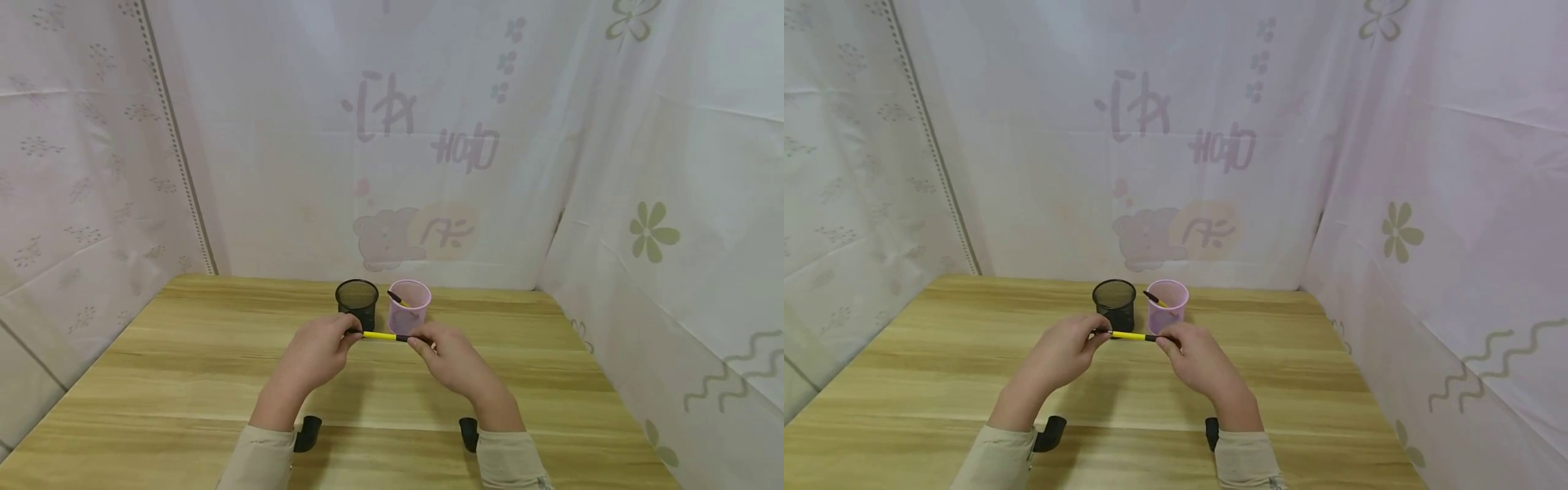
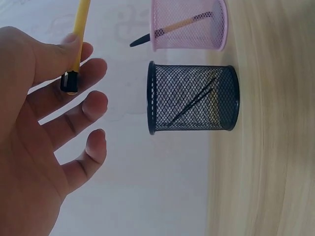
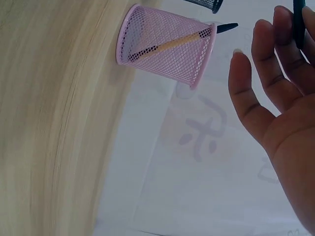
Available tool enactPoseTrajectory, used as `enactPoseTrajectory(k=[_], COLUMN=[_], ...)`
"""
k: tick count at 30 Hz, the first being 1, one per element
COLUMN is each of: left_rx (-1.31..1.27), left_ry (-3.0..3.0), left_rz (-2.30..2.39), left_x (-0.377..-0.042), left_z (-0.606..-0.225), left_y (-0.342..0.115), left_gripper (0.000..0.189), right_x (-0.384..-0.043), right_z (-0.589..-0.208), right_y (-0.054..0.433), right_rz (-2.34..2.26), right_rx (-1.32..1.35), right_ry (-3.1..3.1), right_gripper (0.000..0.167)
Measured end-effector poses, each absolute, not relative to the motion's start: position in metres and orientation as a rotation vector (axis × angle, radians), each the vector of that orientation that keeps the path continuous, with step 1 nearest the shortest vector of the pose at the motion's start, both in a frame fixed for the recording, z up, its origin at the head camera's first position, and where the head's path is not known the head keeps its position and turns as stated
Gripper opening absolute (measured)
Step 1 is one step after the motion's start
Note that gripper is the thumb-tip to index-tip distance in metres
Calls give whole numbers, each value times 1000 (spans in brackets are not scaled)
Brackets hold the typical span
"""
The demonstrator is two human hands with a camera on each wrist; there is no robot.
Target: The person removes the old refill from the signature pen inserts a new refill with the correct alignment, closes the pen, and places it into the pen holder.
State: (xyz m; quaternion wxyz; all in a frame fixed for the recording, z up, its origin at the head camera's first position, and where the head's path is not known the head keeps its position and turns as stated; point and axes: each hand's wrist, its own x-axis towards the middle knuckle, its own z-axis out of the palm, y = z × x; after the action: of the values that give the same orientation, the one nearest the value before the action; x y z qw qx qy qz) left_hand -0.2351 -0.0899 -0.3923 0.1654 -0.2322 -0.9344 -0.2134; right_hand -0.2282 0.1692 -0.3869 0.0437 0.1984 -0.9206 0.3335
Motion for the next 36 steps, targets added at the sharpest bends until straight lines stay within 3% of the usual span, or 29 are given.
enactPoseTrajectory(k=[16, 25, 32, 36], left_rx=[-702, -676, -629, -610], left_ry=[-2594, -2625, -2628, -2625], left_rz=[-525, -745, -824, -854], left_x=[-235, -236, -233, -233], left_z=[-396, -397, -394, -394], left_y=[-90, -92, -92, -92], left_gripper=[8, 7, 7, 8], right_x=[-227, -228, -229, -230], right_z=[-388, -391, -391, -390], right_y=[169, 169, 169, 170], right_rz=[909, 961, 1001, 1016], right_rx=[603, 584, 585, 551], right_ry=[-2762, -2701, -2695, -2708], right_gripper=[4, 10, 4, 17])
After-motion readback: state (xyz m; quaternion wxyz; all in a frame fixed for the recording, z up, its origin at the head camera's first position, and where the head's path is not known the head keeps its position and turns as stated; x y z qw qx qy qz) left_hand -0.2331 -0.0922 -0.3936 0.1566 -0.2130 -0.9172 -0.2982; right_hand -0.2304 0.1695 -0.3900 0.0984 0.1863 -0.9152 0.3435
